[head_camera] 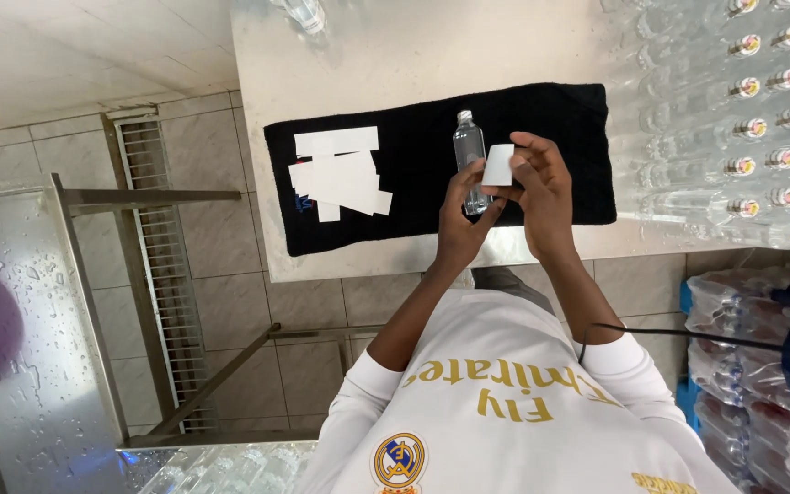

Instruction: The person repeatedly picks up clear plastic water bottles, places them on a black mat, and applies rectangular paper labels to their sides. After labeling, the person places the bottles onto a nearby table with many other bottles.

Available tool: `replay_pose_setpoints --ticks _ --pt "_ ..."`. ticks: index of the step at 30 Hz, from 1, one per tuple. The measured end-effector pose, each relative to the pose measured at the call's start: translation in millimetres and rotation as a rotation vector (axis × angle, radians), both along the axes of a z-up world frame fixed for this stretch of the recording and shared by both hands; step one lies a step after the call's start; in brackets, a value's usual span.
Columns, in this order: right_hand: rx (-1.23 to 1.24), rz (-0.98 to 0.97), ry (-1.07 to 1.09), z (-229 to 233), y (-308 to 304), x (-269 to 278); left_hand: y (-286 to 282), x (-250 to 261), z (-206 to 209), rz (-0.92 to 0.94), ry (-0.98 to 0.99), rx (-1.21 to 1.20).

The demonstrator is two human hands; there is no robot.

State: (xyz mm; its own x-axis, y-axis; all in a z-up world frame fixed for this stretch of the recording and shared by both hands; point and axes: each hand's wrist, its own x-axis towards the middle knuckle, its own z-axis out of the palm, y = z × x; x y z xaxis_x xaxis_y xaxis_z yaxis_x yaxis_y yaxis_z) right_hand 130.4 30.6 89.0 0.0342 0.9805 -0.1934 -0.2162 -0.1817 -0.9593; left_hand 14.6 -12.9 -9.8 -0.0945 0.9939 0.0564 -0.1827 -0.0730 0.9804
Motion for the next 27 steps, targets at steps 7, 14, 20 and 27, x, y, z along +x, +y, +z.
replay_pose_setpoints --ticks 7,14,20,27 --pt "-0.017 0.196 0.057 13.2 4.3 9.7 16.8 -12.2 -19.3 0.018 -0.374 -0.163" --pt "0.011 0.209 -0.449 -12.9 1.3 45.0 18.0 -31.5 -4.9 -0.059 -0.353 -0.15" --pt "-0.106 0.26 -0.261 -41.0 -4.4 42.9 19.7 -36.4 -27.1 -0.261 -0.254 -0.127" --pt "-0.276 -0.119 0.103 -125.4 -21.3 55.6 -8.2 -28.9 6.7 0.138 0.163 -0.122"
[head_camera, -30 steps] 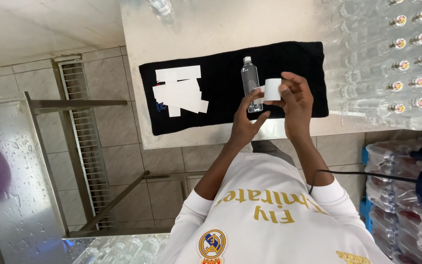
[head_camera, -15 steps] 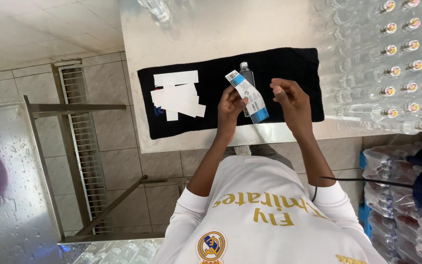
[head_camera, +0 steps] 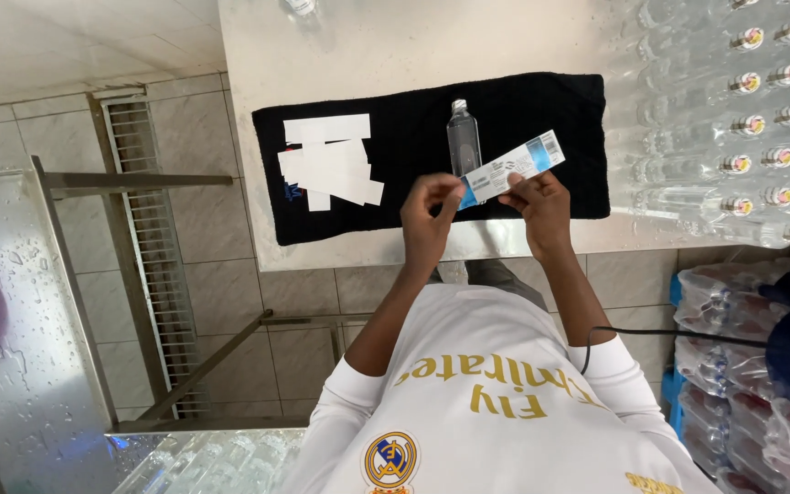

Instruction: The person repeatedly picks up clear plastic water bottles, places them on a black mat, and applies rectangular paper labels to their sides. After labeling, the person places the bottles onto a nearby table with many other bottles.

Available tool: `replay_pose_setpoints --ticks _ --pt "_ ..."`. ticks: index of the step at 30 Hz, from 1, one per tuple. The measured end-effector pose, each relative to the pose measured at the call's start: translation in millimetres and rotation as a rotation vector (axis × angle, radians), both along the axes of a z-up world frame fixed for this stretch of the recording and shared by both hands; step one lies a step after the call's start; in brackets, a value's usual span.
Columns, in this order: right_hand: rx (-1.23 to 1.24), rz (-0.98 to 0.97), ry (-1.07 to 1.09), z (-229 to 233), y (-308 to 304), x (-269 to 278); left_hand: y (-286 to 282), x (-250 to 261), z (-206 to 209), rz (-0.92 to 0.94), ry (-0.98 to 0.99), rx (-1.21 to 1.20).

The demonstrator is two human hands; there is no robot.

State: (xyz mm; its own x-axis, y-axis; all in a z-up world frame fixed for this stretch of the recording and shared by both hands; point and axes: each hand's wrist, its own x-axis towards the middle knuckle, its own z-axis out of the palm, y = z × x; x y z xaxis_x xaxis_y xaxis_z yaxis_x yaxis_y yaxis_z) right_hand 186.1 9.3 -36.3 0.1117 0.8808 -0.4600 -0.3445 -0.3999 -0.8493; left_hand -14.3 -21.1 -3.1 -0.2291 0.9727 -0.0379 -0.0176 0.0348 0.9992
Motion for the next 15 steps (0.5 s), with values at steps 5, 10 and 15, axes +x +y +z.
replay_pose_setpoints --ticks 5,10,15 --pt "-0.068 -0.001 0.079 -23.5 -4.2 -4.9 -43.0 39.2 -80.1 -0.171 -0.586 -0.328" --pt "-0.13 -0.001 0.142 -48.0 -15.7 -18.6 -24.5 42.9 -108.8 0.146 -0.881 -0.485" --pt "-0.199 0.042 -0.111 -86.9 -14.0 -15.6 -20.4 42.2 -172.5 0.256 -0.621 -0.529"
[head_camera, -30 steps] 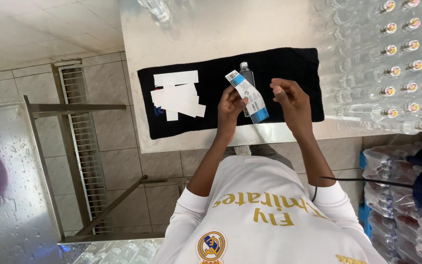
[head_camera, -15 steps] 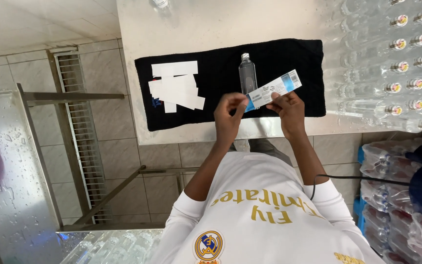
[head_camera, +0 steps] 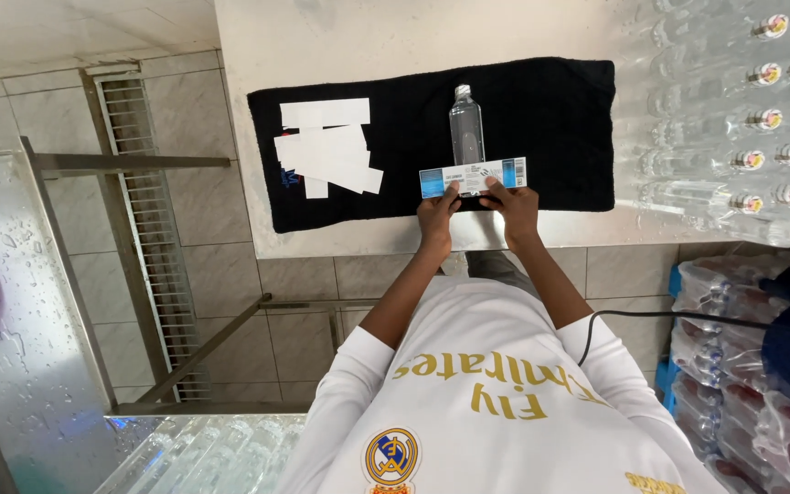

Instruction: The person repeatedly picks up clear plastic water bottles, places them on a black mat, and applies rectangular paper labels to their sides. After labeling, the person places the bottles onto a nearby table with many other bottles.

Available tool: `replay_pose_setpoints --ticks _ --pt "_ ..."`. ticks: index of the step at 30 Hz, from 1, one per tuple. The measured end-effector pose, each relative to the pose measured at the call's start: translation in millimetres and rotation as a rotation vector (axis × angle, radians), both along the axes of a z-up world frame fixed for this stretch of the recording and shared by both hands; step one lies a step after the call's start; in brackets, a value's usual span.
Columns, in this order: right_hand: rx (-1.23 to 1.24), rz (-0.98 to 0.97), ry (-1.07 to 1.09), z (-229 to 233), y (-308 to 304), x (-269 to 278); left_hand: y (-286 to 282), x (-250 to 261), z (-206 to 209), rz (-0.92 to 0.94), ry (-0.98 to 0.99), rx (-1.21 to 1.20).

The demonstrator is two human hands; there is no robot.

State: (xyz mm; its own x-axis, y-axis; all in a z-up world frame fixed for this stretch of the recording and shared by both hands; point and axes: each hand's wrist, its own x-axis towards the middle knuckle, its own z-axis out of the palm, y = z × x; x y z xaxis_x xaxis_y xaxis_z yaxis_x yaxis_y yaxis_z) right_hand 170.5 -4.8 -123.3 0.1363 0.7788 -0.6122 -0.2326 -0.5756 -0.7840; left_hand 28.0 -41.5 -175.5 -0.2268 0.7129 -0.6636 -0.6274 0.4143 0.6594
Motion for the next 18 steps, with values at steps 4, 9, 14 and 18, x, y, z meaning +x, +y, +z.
replay_pose_setpoints --ticks 4,9,14,18 --pt "-0.012 0.079 -0.162 -38.3 2.9 11.5 1.5 8.0 0.7 -0.055 0.163 -0.046" --pt "-0.037 0.093 -0.254 -26.7 12.2 2.0 8.2 18.1 -36.1 -0.028 0.255 -0.125" --pt "-0.071 0.057 -0.185 -23.6 15.4 3.9 13.1 17.6 -19.0 -0.025 0.245 -0.139" --pt "-0.077 0.044 -0.147 -13.5 19.4 -0.3 11.6 19.7 -21.4 -0.011 0.251 -0.142"
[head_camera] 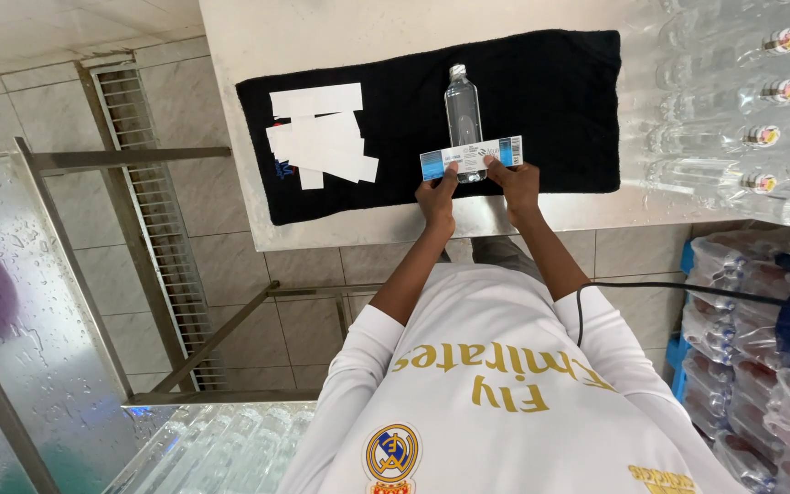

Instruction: The person repeatedly picks up clear plastic water bottles, places them on a black mat, and applies rectangular paper labels to their sides. After labeling, the person places the bottles onto a nearby table with many other bottles.

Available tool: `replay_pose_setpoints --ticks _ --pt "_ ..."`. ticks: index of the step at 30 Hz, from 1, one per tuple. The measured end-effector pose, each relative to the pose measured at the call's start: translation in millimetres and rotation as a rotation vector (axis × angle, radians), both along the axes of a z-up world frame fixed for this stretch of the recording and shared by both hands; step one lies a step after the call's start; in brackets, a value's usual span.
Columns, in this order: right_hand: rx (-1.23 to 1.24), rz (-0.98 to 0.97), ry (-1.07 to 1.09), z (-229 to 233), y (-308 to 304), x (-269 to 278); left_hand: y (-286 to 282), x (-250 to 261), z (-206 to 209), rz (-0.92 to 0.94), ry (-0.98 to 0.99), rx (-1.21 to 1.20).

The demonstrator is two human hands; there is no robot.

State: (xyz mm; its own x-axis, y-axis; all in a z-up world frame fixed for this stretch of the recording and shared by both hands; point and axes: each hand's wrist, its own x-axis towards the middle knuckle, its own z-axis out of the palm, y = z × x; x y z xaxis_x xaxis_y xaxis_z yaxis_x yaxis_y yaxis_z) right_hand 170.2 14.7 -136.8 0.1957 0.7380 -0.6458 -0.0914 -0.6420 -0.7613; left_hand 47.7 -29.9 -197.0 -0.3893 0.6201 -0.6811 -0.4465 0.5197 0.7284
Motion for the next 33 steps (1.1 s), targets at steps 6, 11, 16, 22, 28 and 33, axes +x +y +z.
replay_pose_setpoints --ticks 6,11,16,22,28,33 --pt "-0.006 -0.003 -0.003 -25.5 -2.4 8.6 -3.0 4.6 -20.5 0.042 -0.001 0.0" --pt "-0.001 -0.006 0.008 -0.6 2.0 1.7 -4.2 4.4 -19.2 0.038 0.005 0.012" --pt "-0.011 0.0 0.013 -28.3 -2.6 9.7 -5.7 4.1 -22.2 0.03 0.009 0.025" --pt "0.005 0.041 -0.087 -15.9 -2.0 1.8 -0.6 4.1 -20.6 0.007 0.05 -0.006" --pt "0.048 0.089 -0.271 -5.1 -3.1 -7.2 5.7 7.2 -13.7 0.012 0.117 -0.05" --pt "0.07 0.093 -0.274 0.2 -3.1 -11.8 3.1 4.5 -43.4 0.001 0.072 0.017"
